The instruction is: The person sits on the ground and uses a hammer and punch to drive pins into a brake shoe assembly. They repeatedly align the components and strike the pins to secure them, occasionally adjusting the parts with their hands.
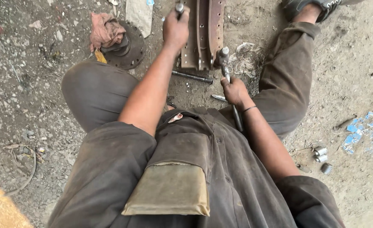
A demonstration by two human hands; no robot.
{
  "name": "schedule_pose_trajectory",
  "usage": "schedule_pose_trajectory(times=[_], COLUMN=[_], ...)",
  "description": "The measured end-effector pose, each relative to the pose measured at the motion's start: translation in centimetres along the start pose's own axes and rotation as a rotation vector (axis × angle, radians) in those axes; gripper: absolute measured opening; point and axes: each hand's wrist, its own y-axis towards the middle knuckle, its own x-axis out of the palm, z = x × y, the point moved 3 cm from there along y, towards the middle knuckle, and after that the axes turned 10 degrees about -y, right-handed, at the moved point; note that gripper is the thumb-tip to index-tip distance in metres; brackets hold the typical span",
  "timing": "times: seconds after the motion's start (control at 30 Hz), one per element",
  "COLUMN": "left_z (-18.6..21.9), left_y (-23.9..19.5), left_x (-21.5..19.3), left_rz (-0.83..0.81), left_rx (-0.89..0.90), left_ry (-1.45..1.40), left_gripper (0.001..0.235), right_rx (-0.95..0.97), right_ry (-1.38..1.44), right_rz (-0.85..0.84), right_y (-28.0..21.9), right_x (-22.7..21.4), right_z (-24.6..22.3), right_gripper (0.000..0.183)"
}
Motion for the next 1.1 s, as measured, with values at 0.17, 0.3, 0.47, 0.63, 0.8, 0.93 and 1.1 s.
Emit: schedule_pose_trajectory(times=[0.17,0.3,0.47,0.63,0.8,0.93,1.1], left_z=[-2.9,-2.8,-3.8,-4.3,-4.9,-5.1,-5.3], left_y=[-4.6,-4.1,-3.9,-3.0,-2.6,-2.3,-1.9], left_x=[-0.5,-0.5,-0.4,-0.4,-0.3,-0.1,0.1], left_rz=[0.058,0.027,0.031,0.058,0.049,0.033,0.034], left_rx=[-0.211,-0.220,-0.221,-0.162,-0.139,-0.127,-0.092], left_ry=[0.043,-0.006,-0.054,-0.001,0.093,0.050,0.076], left_gripper=[0.028,0.020,0.018,0.017,0.016,0.015,0.013], right_rx=[0.033,0.023,-0.009,-0.016,0.036,0.027,-0.002], right_ry=[0.084,0.051,0.075,0.046,0.039,0.065,0.060], right_rz=[-0.024,-0.007,0.007,0.003,-0.021,-0.019,-0.018], right_y=[-0.9,-0.6,-0.3,-0.6,-0.9,-1.1,-1.3], right_x=[-0.1,-0.1,0.3,-0.1,-0.2,-0.5,-0.8], right_z=[-0.7,-1.0,-0.2,-0.6,-1.0,-1.3,-1.6], right_gripper=[0.048,0.046,0.046,0.045,0.047,0.047,0.049])
